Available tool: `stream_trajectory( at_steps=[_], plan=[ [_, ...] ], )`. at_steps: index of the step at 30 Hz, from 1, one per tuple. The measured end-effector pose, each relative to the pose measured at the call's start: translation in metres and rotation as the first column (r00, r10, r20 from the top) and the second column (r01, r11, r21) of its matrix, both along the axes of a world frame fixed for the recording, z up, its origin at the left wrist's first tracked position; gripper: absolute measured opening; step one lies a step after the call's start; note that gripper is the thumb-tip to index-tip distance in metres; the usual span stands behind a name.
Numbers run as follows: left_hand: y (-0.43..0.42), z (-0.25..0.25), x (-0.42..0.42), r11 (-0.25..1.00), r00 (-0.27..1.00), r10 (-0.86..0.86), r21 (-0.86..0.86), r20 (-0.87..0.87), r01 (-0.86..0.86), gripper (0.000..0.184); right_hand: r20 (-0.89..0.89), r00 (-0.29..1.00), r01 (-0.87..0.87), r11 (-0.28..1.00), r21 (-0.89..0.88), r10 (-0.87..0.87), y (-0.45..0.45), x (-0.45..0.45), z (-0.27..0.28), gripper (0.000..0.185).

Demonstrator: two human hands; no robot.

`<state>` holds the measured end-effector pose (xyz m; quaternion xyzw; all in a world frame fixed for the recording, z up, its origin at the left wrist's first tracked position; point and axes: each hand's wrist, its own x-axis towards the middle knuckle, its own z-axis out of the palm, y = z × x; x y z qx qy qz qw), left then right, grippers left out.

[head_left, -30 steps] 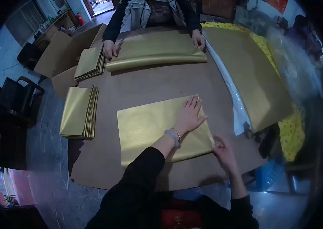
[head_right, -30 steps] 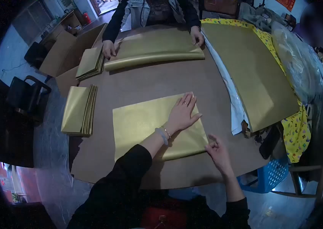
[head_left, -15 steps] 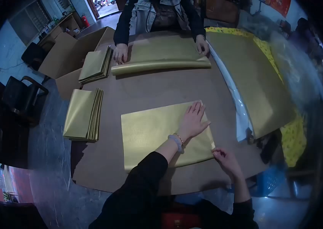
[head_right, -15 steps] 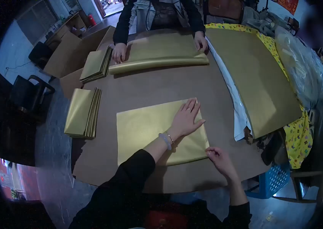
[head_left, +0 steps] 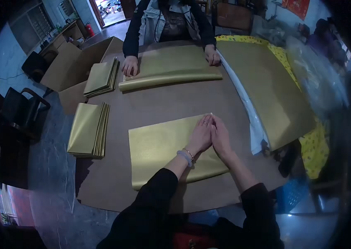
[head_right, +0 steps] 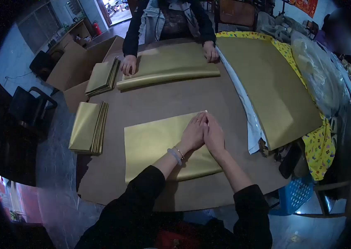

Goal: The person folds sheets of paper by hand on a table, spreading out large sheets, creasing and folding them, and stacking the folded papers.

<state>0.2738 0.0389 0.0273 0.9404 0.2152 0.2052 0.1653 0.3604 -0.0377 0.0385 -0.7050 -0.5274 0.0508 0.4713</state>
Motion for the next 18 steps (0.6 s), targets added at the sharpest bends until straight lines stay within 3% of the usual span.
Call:
stream_trajectory(
  at_steps=[1, 3, 5, 8, 11, 18],
  plan=[
    [0.000, -0.001, -0.001, 1.000, 1.000, -0.001, -0.014, -0.020, 0.001, 0.056, -0.002, 1.000, -0.003, 1.000, -0.004, 0.003, 0.003, 0.001, 0.000, 0.038],
    [0.001, -0.005, 0.000, 1.000, 1.000, 0.014, 0.018, -0.009, -0.013, 0.057, 0.140, 0.989, 0.075, 0.967, -0.243, -0.042, 0.001, 0.003, 0.000, 0.039],
    [0.001, -0.011, 0.001, 0.999, 0.999, 0.018, -0.036, 0.032, -0.017, 0.056, 0.109, 0.994, 0.052, 0.966, -0.252, -0.025, -0.001, 0.005, -0.005, 0.040],
    [0.001, -0.010, -0.001, 0.998, 0.999, 0.028, -0.058, 0.040, -0.025, 0.055, 0.387, 0.917, 0.181, 0.964, -0.194, -0.094, 0.002, 0.007, -0.020, 0.043],
    [-0.001, -0.012, -0.001, 0.995, 0.995, 0.093, -0.049, 0.047, -0.091, 0.051, 0.409, 0.909, 0.213, 0.934, -0.286, -0.082, 0.004, 0.007, -0.021, 0.044],
    [-0.008, -0.008, -0.024, 0.967, 0.969, 0.242, 0.065, 0.045, -0.245, 0.052, 0.482, 0.874, 0.219, 0.937, -0.273, -0.064, -0.001, 0.006, -0.025, 0.044]
  ],
)
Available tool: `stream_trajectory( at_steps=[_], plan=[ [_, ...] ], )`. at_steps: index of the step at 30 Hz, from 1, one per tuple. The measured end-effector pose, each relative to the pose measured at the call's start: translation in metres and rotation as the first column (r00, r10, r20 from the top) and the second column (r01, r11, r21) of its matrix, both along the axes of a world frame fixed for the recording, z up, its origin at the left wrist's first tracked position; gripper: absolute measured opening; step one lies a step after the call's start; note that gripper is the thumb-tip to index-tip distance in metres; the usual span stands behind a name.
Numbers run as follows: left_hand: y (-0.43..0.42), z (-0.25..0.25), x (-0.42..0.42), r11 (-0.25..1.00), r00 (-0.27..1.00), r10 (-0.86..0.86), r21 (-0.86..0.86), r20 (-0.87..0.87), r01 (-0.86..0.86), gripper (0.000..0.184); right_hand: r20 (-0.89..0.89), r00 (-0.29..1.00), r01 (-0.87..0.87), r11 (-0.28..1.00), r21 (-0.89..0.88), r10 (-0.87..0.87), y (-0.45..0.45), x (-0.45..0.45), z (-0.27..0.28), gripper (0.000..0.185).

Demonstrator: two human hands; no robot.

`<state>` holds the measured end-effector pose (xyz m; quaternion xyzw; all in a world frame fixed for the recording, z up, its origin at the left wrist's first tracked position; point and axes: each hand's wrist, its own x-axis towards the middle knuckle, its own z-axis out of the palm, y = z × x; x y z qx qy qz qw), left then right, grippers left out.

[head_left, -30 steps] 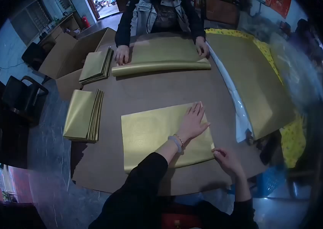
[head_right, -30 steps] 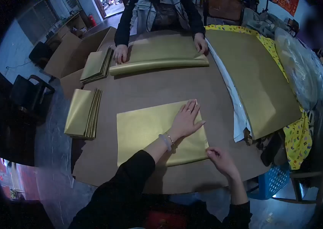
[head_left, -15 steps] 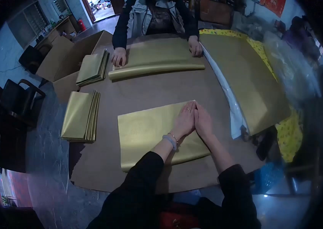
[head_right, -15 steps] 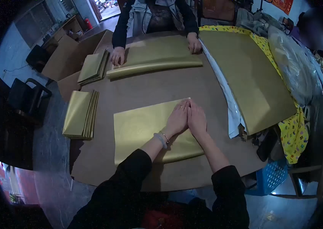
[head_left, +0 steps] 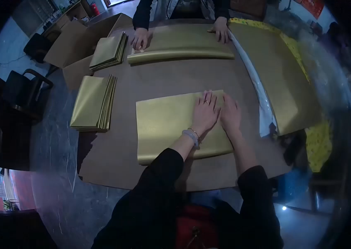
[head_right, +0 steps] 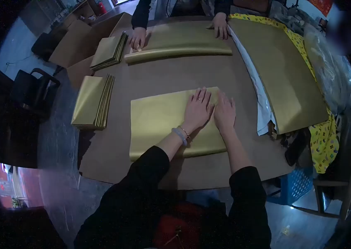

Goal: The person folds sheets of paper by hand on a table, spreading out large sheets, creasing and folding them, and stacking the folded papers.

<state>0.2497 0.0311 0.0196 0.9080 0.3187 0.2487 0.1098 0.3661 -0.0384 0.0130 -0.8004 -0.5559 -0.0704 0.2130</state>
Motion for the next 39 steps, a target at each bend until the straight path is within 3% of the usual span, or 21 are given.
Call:
stream_trajectory(
  at_steps=[1, 5, 6, 10, 17, 26, 32, 34, 36, 39],
  plan=[
    [0.001, 0.001, -0.008, 1.000, 1.000, 0.003, -0.016, 0.009, -0.003, 0.052, 0.053, 0.999, -0.004, 1.000, 0.007, 0.004, 0.000, 0.000, -0.002, 0.044],
    [0.006, 0.004, -0.045, 1.000, 1.000, -0.001, -0.016, -0.010, 0.001, 0.052, -0.110, 0.993, 0.031, 0.997, -0.073, -0.039, 0.000, -0.005, 0.019, 0.042],
    [0.009, 0.005, -0.057, 0.999, 0.999, 0.013, -0.039, -0.047, -0.015, 0.053, -0.077, 0.997, 0.018, 1.000, 0.003, -0.017, 0.001, -0.006, 0.014, 0.041],
    [0.021, 0.010, -0.105, 0.990, 0.987, 0.127, -0.041, -0.102, -0.132, 0.056, -0.111, 0.992, 0.050, 0.997, -0.066, -0.058, 0.001, -0.004, 0.014, 0.042],
    [0.038, 0.010, -0.180, 0.962, 0.951, 0.271, -0.003, -0.149, -0.274, 0.059, -0.041, 0.999, 0.030, 0.999, -0.034, -0.032, 0.002, 0.000, 0.001, 0.041],
    [0.037, 0.010, -0.196, 0.906, 0.890, 0.416, 0.003, -0.187, -0.423, 0.067, -0.108, 0.992, 0.053, 0.992, -0.114, -0.065, 0.002, -0.006, 0.019, 0.040],
    [0.037, 0.007, -0.195, 0.905, 0.893, 0.423, 0.028, -0.153, -0.423, 0.066, 0.126, 0.991, 0.045, 0.997, -0.066, -0.037, 0.001, -0.015, 0.012, 0.040],
    [0.037, 0.011, -0.196, 0.911, 0.899, 0.408, 0.002, -0.157, -0.413, 0.066, 0.295, 0.948, -0.074, 0.983, -0.170, 0.122, 0.003, -0.038, 0.013, 0.043],
    [0.035, 0.011, -0.196, 0.908, 0.893, 0.409, -0.012, -0.186, -0.418, 0.066, 0.135, 0.977, -0.151, 0.984, -0.091, 0.163, 0.020, -0.071, -0.013, 0.047],
    [0.036, 0.009, -0.195, 0.905, 0.889, 0.417, -0.003, -0.190, -0.426, 0.065, 0.027, 0.970, -0.239, 0.965, -0.113, 0.243, 0.030, -0.142, 0.010, 0.047]
  ],
)
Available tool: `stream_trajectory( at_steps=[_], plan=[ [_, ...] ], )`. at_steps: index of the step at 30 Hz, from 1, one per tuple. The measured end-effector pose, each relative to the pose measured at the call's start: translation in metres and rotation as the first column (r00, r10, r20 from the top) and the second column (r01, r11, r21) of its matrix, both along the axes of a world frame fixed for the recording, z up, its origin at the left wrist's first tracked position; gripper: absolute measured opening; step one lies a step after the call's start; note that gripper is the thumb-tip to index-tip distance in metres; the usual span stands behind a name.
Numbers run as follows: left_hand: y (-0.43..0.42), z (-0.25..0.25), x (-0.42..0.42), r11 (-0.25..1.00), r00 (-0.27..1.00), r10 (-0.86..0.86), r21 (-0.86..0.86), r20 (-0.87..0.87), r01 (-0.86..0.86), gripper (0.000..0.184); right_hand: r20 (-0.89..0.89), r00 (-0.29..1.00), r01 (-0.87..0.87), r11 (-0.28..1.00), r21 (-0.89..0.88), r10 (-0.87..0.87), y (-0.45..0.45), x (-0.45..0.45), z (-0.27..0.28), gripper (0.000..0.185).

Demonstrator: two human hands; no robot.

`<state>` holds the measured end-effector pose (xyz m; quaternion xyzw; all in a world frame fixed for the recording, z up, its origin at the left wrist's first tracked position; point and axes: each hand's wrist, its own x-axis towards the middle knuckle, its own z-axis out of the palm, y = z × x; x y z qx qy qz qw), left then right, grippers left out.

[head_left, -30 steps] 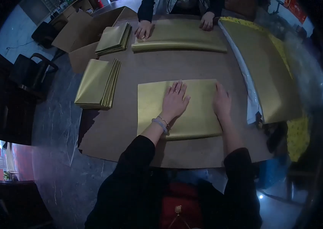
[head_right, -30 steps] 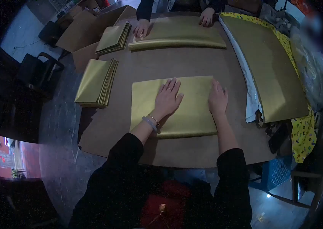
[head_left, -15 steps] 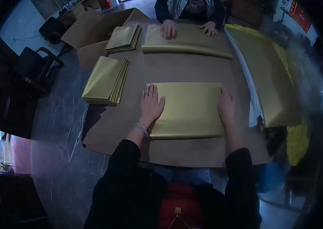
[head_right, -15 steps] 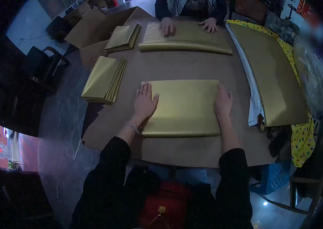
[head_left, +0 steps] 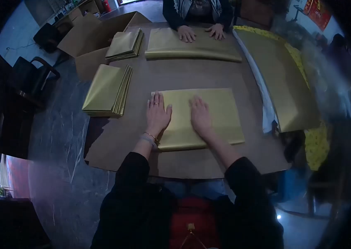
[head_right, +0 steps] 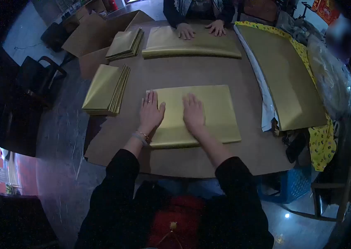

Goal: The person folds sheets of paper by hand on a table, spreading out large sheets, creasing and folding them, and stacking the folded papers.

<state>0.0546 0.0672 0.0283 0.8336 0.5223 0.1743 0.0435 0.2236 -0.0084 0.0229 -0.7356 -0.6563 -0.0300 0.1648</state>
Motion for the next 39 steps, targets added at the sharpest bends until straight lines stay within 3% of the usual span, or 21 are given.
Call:
stream_trajectory(
  at_steps=[3, 8, 17, 21, 22, 24, 25, 27, 30, 32, 33, 39],
  plan=[
    [0.000, 0.001, 0.000, 1.000, 1.000, -0.003, 0.003, 0.003, 0.003, 0.065, -0.076, 0.986, -0.148, 0.989, -0.027, 0.145, 0.002, -0.045, 0.001, 0.045],
    [0.001, -0.002, -0.001, 1.000, 1.000, -0.016, 0.026, 0.018, 0.015, 0.064, -0.079, 0.978, -0.192, 0.981, 0.008, 0.192, -0.019, -0.032, 0.007, 0.048],
    [0.000, 0.001, -0.001, 1.000, 1.000, 0.003, -0.006, 0.021, -0.003, 0.063, -0.027, 0.997, 0.072, 0.997, -0.040, -0.073, -0.072, 0.090, -0.003, 0.052],
    [-0.002, 0.002, 0.003, 0.989, 0.999, -0.017, 0.148, -0.048, 0.024, 0.060, -0.040, 0.992, 0.114, 0.991, -0.074, -0.117, -0.078, 0.101, -0.001, 0.053],
    [-0.007, 0.006, 0.005, 0.951, 0.978, -0.063, 0.285, -0.200, 0.119, 0.055, -0.030, 0.994, 0.103, 0.993, -0.060, -0.105, -0.078, 0.102, -0.001, 0.053],
    [-0.013, 0.015, 0.019, 0.922, 0.925, -0.310, 0.169, -0.219, 0.349, 0.050, 0.008, 0.993, 0.117, 0.991, -0.064, -0.117, -0.078, 0.101, -0.003, 0.053],
    [-0.020, 0.019, 0.029, 0.922, 0.931, -0.296, 0.191, -0.214, 0.337, 0.050, -0.006, 0.994, 0.113, 0.992, -0.057, -0.113, -0.078, 0.099, 0.002, 0.052],
    [-0.048, 0.022, 0.053, 0.863, 0.866, -0.413, 0.184, -0.281, 0.471, 0.052, 0.010, 0.995, 0.102, 0.994, -0.030, -0.102, -0.079, 0.099, -0.002, 0.052],
    [-0.089, -0.001, 0.089, 0.883, 0.890, -0.409, 0.162, -0.200, 0.442, 0.056, 0.001, 0.996, 0.090, 0.996, -0.008, -0.090, -0.077, 0.102, -0.003, 0.051],
    [-0.111, -0.010, 0.105, 0.931, 0.926, -0.363, 0.081, 0.101, 0.356, 0.061, 0.034, 0.997, 0.073, 0.997, 0.019, -0.074, -0.078, 0.104, -0.007, 0.050],
    [-0.112, -0.012, 0.107, 0.933, 0.924, -0.353, 0.130, 0.147, 0.336, 0.063, 0.010, 0.997, 0.079, 0.996, 0.046, -0.080, -0.078, 0.104, -0.008, 0.050],
    [-0.099, -0.006, 0.061, 0.961, 0.958, -0.277, 0.028, 0.079, 0.275, 0.061, 0.019, 0.996, 0.087, 0.996, 0.026, -0.087, -0.080, 0.100, -0.002, 0.050]
  ],
)
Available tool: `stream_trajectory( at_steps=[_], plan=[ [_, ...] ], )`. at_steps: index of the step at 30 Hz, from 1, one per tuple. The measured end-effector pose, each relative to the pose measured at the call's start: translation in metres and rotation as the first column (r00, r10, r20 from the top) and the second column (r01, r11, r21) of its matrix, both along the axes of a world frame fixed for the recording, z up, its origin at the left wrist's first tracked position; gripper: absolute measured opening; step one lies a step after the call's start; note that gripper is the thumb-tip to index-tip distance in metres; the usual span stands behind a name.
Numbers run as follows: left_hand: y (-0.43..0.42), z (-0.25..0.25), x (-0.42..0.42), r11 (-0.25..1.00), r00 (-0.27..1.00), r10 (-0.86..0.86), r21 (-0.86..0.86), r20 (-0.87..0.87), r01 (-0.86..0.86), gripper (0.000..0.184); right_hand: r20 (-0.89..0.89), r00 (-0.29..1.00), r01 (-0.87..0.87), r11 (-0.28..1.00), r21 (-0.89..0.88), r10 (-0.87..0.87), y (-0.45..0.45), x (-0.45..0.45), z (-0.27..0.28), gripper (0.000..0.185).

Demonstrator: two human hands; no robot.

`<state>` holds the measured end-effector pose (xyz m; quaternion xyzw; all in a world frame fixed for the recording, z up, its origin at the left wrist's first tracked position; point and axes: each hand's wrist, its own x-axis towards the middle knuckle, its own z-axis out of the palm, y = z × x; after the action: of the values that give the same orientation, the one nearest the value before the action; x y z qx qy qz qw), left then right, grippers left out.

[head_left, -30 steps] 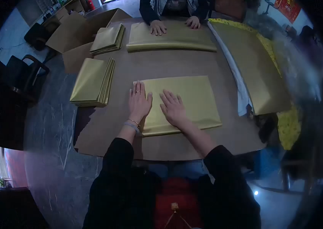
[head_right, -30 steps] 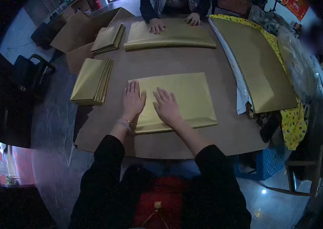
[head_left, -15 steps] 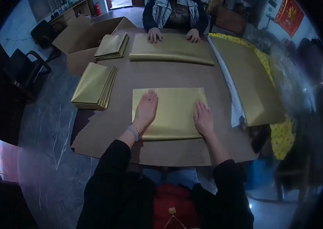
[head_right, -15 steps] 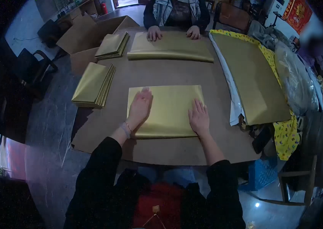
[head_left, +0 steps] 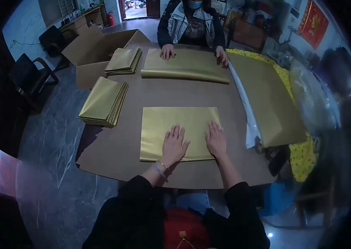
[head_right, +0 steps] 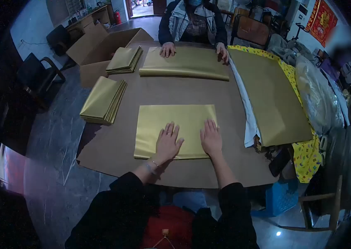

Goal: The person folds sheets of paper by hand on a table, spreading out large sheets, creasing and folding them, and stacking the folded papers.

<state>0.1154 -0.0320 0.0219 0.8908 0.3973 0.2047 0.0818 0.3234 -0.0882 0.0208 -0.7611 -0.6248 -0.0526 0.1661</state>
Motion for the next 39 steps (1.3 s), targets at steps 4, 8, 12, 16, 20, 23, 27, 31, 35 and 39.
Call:
stream_trajectory(
  at_steps=[4, 8, 12, 16, 20, 23, 27, 31, 35, 39],
  plan=[
    [0.014, 0.008, -0.059, 0.983, 0.983, 0.177, -0.028, -0.054, -0.179, 0.063, -0.023, 1.000, 0.002, 1.000, -0.014, -0.002, 0.002, 0.001, -0.001, 0.050],
    [0.024, 0.005, -0.095, 0.967, 0.964, 0.251, -0.018, -0.086, -0.253, 0.062, -0.039, 0.999, 0.005, 0.997, -0.072, -0.007, 0.001, 0.003, -0.002, 0.050],
    [0.020, 0.008, -0.098, 0.957, 0.953, 0.287, -0.028, -0.095, -0.290, 0.063, -0.052, 0.999, -0.010, 0.999, -0.050, 0.007, 0.002, 0.002, -0.002, 0.049],
    [0.019, 0.009, -0.096, 0.955, 0.951, 0.296, 0.001, -0.086, -0.297, 0.064, -0.013, 0.999, 0.049, 0.998, -0.039, -0.049, 0.001, -0.009, -0.002, 0.049],
    [0.019, 0.011, -0.096, 0.955, 0.952, 0.294, -0.018, -0.080, -0.296, 0.062, -0.099, 0.995, -0.012, 0.995, -0.098, 0.002, 0.015, -0.062, 0.001, 0.051],
    [0.017, 0.015, -0.095, 0.952, 0.952, 0.302, -0.040, -0.052, -0.304, 0.060, -0.041, 0.993, -0.108, 0.994, -0.016, 0.107, 0.029, -0.107, -0.007, 0.050],
    [0.021, 0.003, -0.097, 0.958, 0.957, 0.287, 0.033, -0.033, -0.286, 0.056, -0.029, 0.984, -0.179, 0.984, -0.015, 0.178, 0.047, -0.168, -0.009, 0.049],
    [0.021, 0.005, -0.099, 0.957, 0.952, 0.289, 0.050, -0.103, -0.285, 0.051, -0.031, 0.984, -0.174, 0.984, 0.048, 0.176, 0.045, -0.198, -0.007, 0.048],
    [0.022, 0.006, -0.096, 0.948, 0.941, 0.319, 0.062, -0.115, -0.314, 0.051, -0.057, 0.979, -0.192, 0.980, 0.043, 0.194, 0.029, -0.190, -0.001, 0.047],
    [0.021, 0.008, -0.096, 0.952, 0.945, 0.304, 0.076, -0.122, -0.297, 0.053, -0.094, 0.966, -0.236, 0.970, 0.051, 0.240, 0.006, -0.169, 0.007, 0.047]
  ],
)
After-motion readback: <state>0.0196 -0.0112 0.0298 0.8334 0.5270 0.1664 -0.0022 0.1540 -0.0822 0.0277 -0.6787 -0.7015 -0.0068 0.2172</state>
